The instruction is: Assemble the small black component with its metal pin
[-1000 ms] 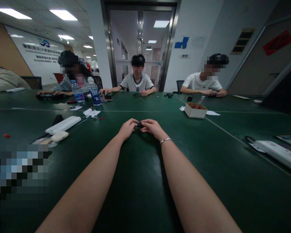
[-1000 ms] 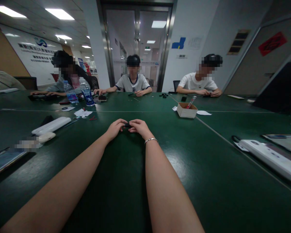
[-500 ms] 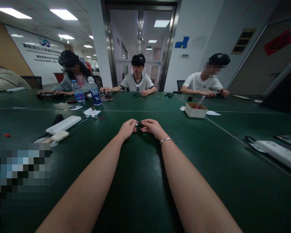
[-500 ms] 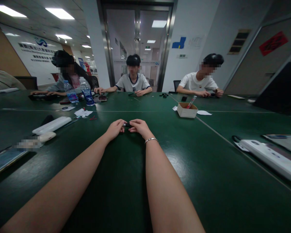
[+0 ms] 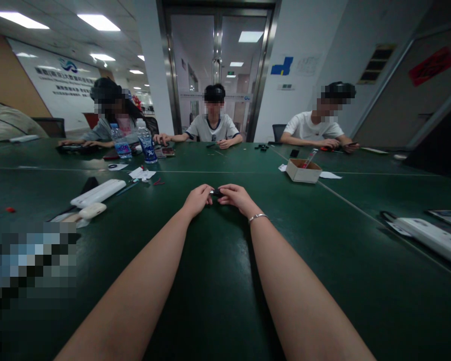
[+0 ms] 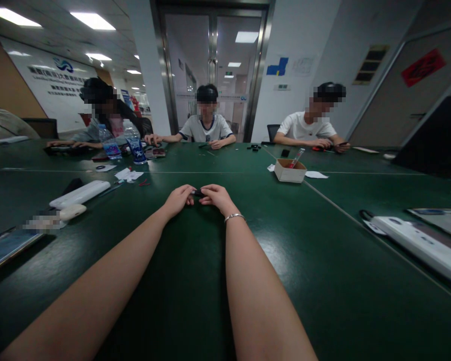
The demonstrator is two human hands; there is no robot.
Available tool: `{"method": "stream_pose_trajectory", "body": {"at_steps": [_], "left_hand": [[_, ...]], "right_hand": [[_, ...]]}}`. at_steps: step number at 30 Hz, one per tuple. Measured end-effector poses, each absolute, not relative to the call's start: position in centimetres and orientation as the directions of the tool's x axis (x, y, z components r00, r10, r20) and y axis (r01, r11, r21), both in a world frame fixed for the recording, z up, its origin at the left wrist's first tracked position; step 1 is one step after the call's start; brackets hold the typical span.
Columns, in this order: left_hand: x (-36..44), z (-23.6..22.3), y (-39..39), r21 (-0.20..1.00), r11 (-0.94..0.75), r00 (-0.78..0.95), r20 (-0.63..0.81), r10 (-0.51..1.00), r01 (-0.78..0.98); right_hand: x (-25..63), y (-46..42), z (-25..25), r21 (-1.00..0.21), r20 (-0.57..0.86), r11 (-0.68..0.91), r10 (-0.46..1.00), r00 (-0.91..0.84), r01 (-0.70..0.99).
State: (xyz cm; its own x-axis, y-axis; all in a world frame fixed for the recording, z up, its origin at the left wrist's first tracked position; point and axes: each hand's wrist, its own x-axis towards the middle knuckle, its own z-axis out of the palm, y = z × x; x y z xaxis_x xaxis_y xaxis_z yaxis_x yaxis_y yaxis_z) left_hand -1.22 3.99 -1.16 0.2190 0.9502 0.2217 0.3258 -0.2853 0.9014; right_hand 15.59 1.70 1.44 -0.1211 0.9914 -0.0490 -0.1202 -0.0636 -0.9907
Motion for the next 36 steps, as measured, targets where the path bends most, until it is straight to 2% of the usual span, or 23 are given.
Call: {"method": "stream_pose_trajectory", "body": {"at_steps": [8,19,25,31,36], "left_hand": [[-1.27,-0.78,3.65,0.848,-0.317,0.157,0.275,0.948,0.424],[-1.42,-0.83,3.62,0.851,-0.316,0.155,0.276,0.949,0.42],[-1.22,-0.88,3.86,0.914,-0.277,0.164,0.237,0.957,0.296],[-1.43,-1.4,4.19,0.9,-0.316,0.188,0.268,0.945,0.3],[-1.24,-1.12,3.59,0.883,-0.351,0.15,0.319,0.936,0.312]], "right_hand": [[15.57,1.67,1.49,-0.992,-0.049,-0.063,0.991,-0.124,-0.112],[15.56,1.66,1.51,-0.993,-0.05,-0.063,0.99,-0.13,-0.1],[15.61,1.7,1.41,-0.993,-0.044,-0.058,0.991,-0.127,-0.107],[15.57,1.62,1.47,-0.993,-0.033,-0.048,0.99,-0.134,-0.11],[15.48,1.91,1.04,-0.998,0.035,0.049,0.97,-0.24,0.05]]}}
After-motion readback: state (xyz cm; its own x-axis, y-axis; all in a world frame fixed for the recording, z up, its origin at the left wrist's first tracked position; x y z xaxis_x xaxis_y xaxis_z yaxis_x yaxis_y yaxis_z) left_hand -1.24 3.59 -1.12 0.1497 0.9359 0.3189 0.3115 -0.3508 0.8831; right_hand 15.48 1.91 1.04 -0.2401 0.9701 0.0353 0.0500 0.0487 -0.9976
